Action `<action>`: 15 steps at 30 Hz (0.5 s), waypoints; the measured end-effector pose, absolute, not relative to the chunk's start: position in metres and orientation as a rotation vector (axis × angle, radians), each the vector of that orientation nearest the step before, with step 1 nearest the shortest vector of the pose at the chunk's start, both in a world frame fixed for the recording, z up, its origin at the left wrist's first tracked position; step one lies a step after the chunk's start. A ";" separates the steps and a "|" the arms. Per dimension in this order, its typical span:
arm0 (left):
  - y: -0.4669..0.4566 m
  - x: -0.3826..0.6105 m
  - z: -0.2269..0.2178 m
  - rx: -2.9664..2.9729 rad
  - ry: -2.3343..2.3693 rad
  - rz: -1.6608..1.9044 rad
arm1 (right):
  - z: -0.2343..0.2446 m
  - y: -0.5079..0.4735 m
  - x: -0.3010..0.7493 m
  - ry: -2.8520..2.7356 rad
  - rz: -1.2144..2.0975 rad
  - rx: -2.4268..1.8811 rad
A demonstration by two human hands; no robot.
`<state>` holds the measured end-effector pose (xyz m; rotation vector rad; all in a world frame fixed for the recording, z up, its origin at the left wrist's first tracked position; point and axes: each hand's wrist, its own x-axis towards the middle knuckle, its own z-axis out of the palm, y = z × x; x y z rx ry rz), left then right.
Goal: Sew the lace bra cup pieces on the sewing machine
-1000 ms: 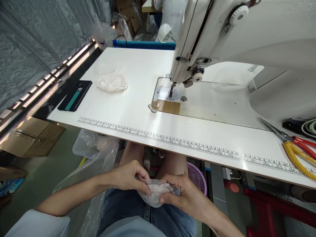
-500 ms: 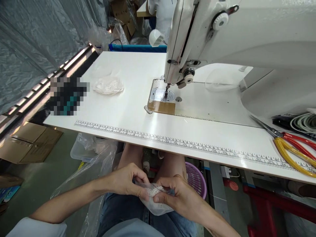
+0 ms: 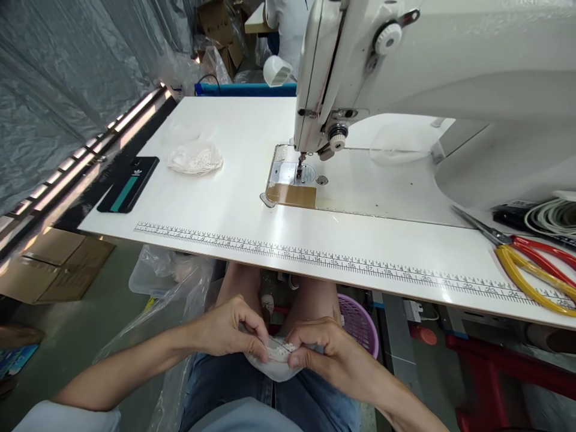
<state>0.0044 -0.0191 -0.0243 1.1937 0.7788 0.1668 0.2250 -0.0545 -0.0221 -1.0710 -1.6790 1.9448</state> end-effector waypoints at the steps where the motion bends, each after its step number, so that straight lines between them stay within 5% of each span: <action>1: -0.019 0.005 -0.025 1.201 0.781 0.168 | -0.023 -0.055 0.226 -1.670 1.954 -1.076; 15: -0.020 0.007 -0.010 1.424 0.806 0.172 | -0.028 -0.058 0.218 -1.637 1.888 -1.086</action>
